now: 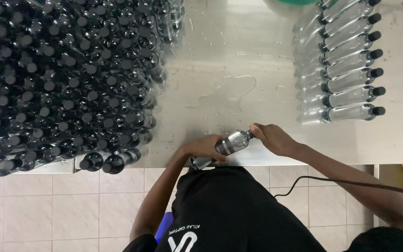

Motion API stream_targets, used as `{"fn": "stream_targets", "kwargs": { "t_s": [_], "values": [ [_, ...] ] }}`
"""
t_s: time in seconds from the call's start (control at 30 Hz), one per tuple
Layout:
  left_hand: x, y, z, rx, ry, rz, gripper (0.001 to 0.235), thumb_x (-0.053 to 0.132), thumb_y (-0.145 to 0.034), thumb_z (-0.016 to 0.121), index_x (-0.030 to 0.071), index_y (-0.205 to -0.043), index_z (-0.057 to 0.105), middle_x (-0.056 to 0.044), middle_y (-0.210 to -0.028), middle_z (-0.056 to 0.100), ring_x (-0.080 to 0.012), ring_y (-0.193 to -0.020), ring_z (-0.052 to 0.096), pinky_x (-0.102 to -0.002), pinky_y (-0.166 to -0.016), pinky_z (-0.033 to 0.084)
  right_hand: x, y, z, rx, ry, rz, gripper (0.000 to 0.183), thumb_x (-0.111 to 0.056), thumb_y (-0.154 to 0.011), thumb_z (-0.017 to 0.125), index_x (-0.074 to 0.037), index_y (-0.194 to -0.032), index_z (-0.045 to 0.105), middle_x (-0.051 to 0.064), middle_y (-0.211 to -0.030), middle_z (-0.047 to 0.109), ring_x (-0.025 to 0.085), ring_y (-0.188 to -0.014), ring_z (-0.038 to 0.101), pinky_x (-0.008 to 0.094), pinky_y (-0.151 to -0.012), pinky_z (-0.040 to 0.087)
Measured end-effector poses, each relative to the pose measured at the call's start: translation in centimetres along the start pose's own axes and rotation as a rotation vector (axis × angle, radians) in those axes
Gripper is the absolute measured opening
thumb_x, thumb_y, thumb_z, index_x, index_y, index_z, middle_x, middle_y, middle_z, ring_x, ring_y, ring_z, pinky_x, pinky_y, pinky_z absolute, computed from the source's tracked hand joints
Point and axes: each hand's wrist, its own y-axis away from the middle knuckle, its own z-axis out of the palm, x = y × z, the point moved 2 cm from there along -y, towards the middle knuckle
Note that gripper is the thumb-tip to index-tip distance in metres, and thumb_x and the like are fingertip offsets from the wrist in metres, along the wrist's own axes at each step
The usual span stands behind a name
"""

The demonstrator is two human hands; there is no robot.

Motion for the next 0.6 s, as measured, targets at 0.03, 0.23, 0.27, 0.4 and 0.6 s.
{"fn": "stream_targets", "kwargs": {
  "t_s": [0.03,0.23,0.27,0.4,0.6],
  "values": [
    [-0.3,-0.2,1.0,0.041,-0.109,-0.12,0.075,0.054,-0.082,0.09,0.002,-0.132,0.068,-0.019,-0.114,0.076,-0.0365,-0.109,0.074,-0.05,-0.095,0.057,0.6,0.2,0.5,-0.016,-0.049,0.061,0.073,-0.063,-0.115,0.011,-0.015,-0.094,0.062,0.009,-0.061,0.062,0.025,-0.054,0.064,0.041,-0.065,0.054],
    [0.9,-1.1,1.6,-0.211,0.026,-0.122,0.034,0.041,-0.087,0.091,0.009,-0.092,0.079,-0.003,-0.076,0.081,-0.0143,-0.072,0.077,-0.033,-0.074,0.064,-0.9,3.5,-1.9,0.177,0.056,-0.069,0.057,-0.054,-0.117,0.024,-0.015,-0.102,0.064,0.009,-0.064,0.064,0.025,-0.052,0.067,0.039,-0.058,0.056],
    [1.5,-1.0,1.8,-0.284,0.146,-0.087,0.027,0.032,-0.089,0.09,0.006,-0.088,0.083,-0.007,-0.074,0.08,-0.0166,-0.068,0.077,-0.036,-0.067,0.067,-1.8,4.5,-2.8,0.399,0.182,-0.294,0.046,-0.052,-0.117,0.031,-0.017,-0.107,0.058,0.005,-0.06,0.055,0.025,-0.048,0.065,0.037,-0.051,0.058],
    [1.9,-2.8,2.3,-0.601,0.49,0.182,0.012,0.0,-0.091,0.086,-0.003,-0.1,0.079,-0.014,-0.079,0.075,-0.0234,-0.071,0.078,-0.042,-0.064,0.067,-2.5,6.1,-3.1,0.743,0.588,-0.632,0.053,-0.057,-0.116,0.027,-0.017,-0.1,0.057,0.002,-0.074,0.052,0.021,-0.055,0.061,0.031,-0.053,0.054],
    [-1.1,-6.9,4.5,-0.958,0.591,0.103,0.049,-0.001,-0.091,0.086,-0.02,-0.13,0.064,-0.025,-0.083,0.072,-0.0324,-0.071,0.079,-0.049,-0.068,0.068,-0.5,6.7,-1.3,0.867,0.621,-1.013,0.054,-0.054,-0.114,0.024,-0.019,-0.083,0.051,0.003,-0.073,0.043,0.021,-0.055,0.045,0.033,-0.053,0.047]
  ]
}}
